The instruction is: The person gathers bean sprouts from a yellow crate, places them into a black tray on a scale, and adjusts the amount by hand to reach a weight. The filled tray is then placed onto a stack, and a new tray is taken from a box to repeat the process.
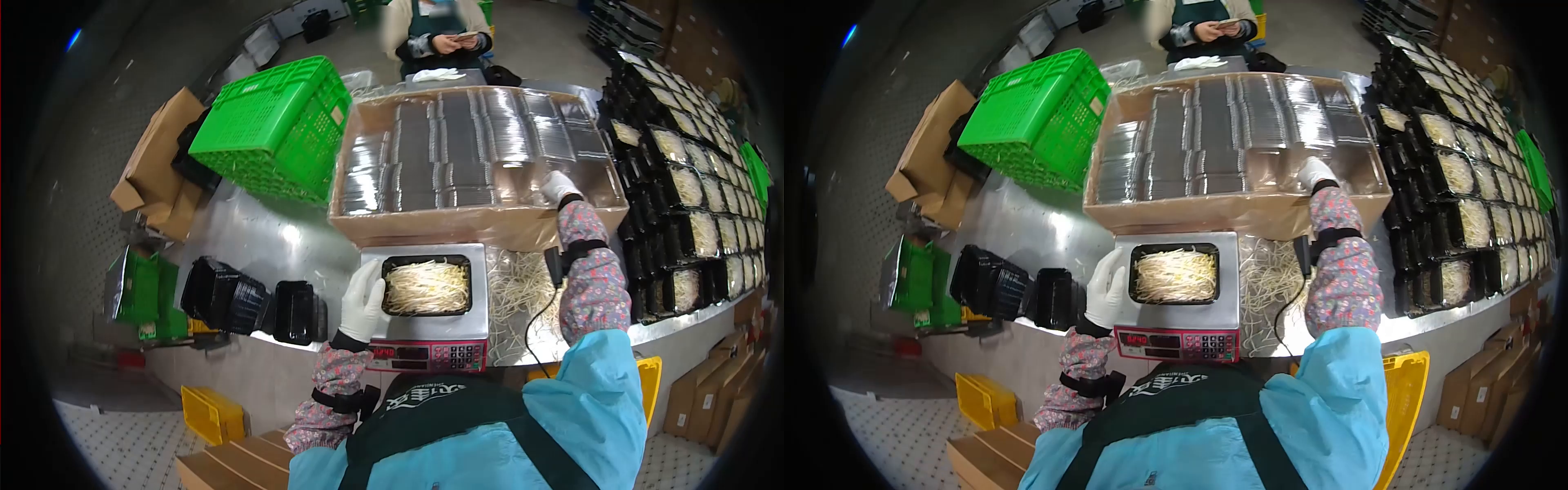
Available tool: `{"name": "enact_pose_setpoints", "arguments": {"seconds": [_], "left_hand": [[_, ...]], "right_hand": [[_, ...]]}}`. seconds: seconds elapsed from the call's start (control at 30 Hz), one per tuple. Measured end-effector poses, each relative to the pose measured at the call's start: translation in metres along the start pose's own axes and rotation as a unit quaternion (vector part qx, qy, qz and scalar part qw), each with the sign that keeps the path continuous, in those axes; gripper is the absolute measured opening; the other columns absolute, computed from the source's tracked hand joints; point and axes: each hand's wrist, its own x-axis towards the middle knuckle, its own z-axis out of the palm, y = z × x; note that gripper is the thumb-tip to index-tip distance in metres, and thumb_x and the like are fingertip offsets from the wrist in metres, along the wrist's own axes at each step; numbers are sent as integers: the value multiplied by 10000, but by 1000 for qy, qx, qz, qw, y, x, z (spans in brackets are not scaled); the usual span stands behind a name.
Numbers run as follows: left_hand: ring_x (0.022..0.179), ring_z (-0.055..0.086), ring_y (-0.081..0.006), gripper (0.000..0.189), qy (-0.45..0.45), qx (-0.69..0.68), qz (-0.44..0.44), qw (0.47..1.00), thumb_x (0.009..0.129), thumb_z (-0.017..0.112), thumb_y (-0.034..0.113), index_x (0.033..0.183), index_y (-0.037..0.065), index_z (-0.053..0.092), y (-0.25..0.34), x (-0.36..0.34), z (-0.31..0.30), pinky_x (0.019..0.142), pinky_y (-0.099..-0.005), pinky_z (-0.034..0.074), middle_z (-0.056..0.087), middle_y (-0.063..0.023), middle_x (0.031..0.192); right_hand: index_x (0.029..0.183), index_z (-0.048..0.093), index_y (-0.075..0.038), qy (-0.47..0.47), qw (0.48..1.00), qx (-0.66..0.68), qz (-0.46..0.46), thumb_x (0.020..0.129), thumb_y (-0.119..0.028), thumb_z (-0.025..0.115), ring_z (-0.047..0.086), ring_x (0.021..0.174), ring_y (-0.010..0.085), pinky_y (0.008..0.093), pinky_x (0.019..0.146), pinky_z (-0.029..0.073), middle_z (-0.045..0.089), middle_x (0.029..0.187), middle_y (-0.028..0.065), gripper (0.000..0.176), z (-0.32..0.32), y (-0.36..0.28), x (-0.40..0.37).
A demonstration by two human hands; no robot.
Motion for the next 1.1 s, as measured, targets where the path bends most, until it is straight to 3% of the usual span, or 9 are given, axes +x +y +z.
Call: {"name": "enact_pose_setpoints", "arguments": {"seconds": [0.23, 0.4, 0.43, 0.53, 0.6, 0.8, 0.9, 0.97, 1.1], "left_hand": [[1112, 591, -218, 325, 92, -158, -131, 974, 994, 500, 121, 1279, -32, 536, -13, -23, -30, 998, -327, 442, 609, -146, 1219], [1003, 620, -216, 396, 98, -286, -156, 940, 1007, 497, 234, 1327, 2, 508, -3, -20, -24, 872, -318, 501, 616, -139, 1178], [993, 620, -213, 407, 91, -355, -145, 919, 1007, 495, 246, 1335, 6, 500, 1, -19, -21, 859, -318, 505, 615, -135, 1166], [931, 624, -179, 389, 47, -513, -117, 849, 964, 578, 171, 1305, -6, 516, 37, -18, -17, 742, -267, 543, 627, -94, 1024], [883, 634, -171, 366, -14, -380, -164, 910, 935, 599, 105, 1276, -10, 534, 20, -29, -15, 730, -257, 541, 640, -76, 970], [797, 603, -60, 227, 31, -230, -100, 968, 892, 630, 35, 1113, -14, 649, -30, -23, 9, 687, -215, 488, 651, -7, 894], [727, 620, -168, 298, 80, 79, -11, 994, 898, 641, 203, 1172, 87, 652, -48, 17, 25, 702, -305, 498, 672, -57, 859], [783, 633, -240, 284, 50, 198, 2, 979, 881, 649, 239, 1140, 125, 673, -75, 31, 41, 734, -353, 502, 674, -81, 863], [855, 648, -255, 233, -26, -25, -69, 997, 871, 656, 191, 1034, 28, 691, -136, 38, 54, 761, -353, 499, 690, -123, 897]], "right_hand": [[1033, 679, -108, 341, 919, 30, -195, 869, -175, 601, 675, 802, 264, 359, 721, 524, 683, 812, 119, 194, -107, -26, -143], [1135, 638, -62, 196, 814, 464, -287, 917, -80, 600, 568, 720, 50, 216, 624, 480, 641, 870, -32, 222, -112, -84, -267], [1185, 623, -86, 191, 795, 442, -368, 914, -108, 621, 552, 699, 36, 186, 594, 464, 620, 908, -47, 272, -94, -97, -282], [1364, 487, -114, -30, 813, 508, -283, 902, -73, 630, 484, 655, 16, 172, 597, 432, 523, 850, -62, 485, -27, -130, -339], [1458, 361, -127, -83, 788, 527, -307, 903, -27, 606, 458, 750, 33, 195, 701, 431, 509, 864, -42, 615, 30, -142, -350], [1404, 411, -117, 61, 915, 246, -313, 906, -144, 613, 626, 684, 267, 354, 651, 502, 616, 738, 124, 538, 86, -138, -327], [1252, 530, -91, 238, 911, 121, -315, 932, -281, 573, 648, 715, 352, 446, 660, 511, 655, 768, 159, 375, 107, -143, -277], [1208, 557, -84, 160, 955, 60, -243, 934, -290, 566, 651, 764, 356, 443, 702, 513, 661, 806, 173, 343, 99, -151, -269], [1106, 607, -48, 165, 943, 186, -220, 938, -312, 555, 652, 877, 340, 414, 788, 506, 666, 878, 195, 317, 132, -141, -248]]}}
